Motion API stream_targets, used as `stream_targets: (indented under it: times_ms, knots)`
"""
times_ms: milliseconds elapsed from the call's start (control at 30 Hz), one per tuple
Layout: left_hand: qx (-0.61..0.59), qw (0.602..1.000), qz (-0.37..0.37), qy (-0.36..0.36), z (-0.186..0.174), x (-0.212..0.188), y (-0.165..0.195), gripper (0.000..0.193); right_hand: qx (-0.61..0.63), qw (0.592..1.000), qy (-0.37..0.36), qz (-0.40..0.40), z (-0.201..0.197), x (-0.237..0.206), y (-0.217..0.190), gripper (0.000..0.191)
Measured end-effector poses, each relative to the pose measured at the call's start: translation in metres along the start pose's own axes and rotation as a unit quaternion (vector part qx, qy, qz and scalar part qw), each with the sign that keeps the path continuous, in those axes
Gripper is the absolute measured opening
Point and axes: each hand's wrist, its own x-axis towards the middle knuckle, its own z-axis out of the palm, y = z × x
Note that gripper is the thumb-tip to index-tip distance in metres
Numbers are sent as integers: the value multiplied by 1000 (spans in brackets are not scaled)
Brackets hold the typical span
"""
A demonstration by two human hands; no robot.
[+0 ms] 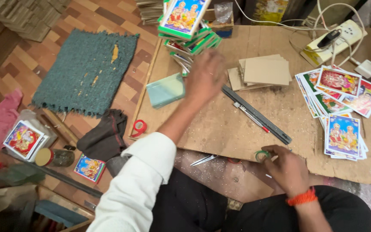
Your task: The person sits on the floor and assembles small cards by placing them onto cardboard backings and securing the edges with green tape. They handle multiple cards and backings, stacking finished units aside.
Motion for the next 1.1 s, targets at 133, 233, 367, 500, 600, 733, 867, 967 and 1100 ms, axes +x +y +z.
stream_targets:
  times_ms: [133, 233, 367, 500, 600, 733, 867, 967, 1100]
  knots:
    - [-77, 986, -122, -81, 74, -9, 25, 58, -105, 992, -67, 18, -11, 29, 16, 28]
    - [-121, 963, -226, -78, 120, 0, 31, 58, -112, 992, -53, 1, -13, 35, 31, 28]
    - [-138, 936, -322, 35, 162, 8, 19, 53, -114, 993, 29, -17, -24, 41, 68, 35]
    - [-265, 824, -498, -53, 177, 6, 3, 34, -150, 981, 62, 108, -71, 44, 133, 46]
    - [-524, 746, -408, -51, 175, -2, -11, 11, -194, 963, 119, 142, -90, 52, 167, 71]
    - [-531, 731, -428, 1, 139, -23, -5, 9, -197, 952, 149, 184, -86, 52, 189, 102]
    - [-370, 900, -221, 61, 70, -60, 26, 12, -211, 948, 147, 186, -81, 54, 194, 98]
    - [-200, 976, -68, 60, 20, -87, 54, 13, -239, 941, 171, 168, -82, 55, 195, 85]
    - [-132, 991, -29, 8, -7, -124, 74, 16, -216, 946, 162, 181, -81, 54, 199, 72]
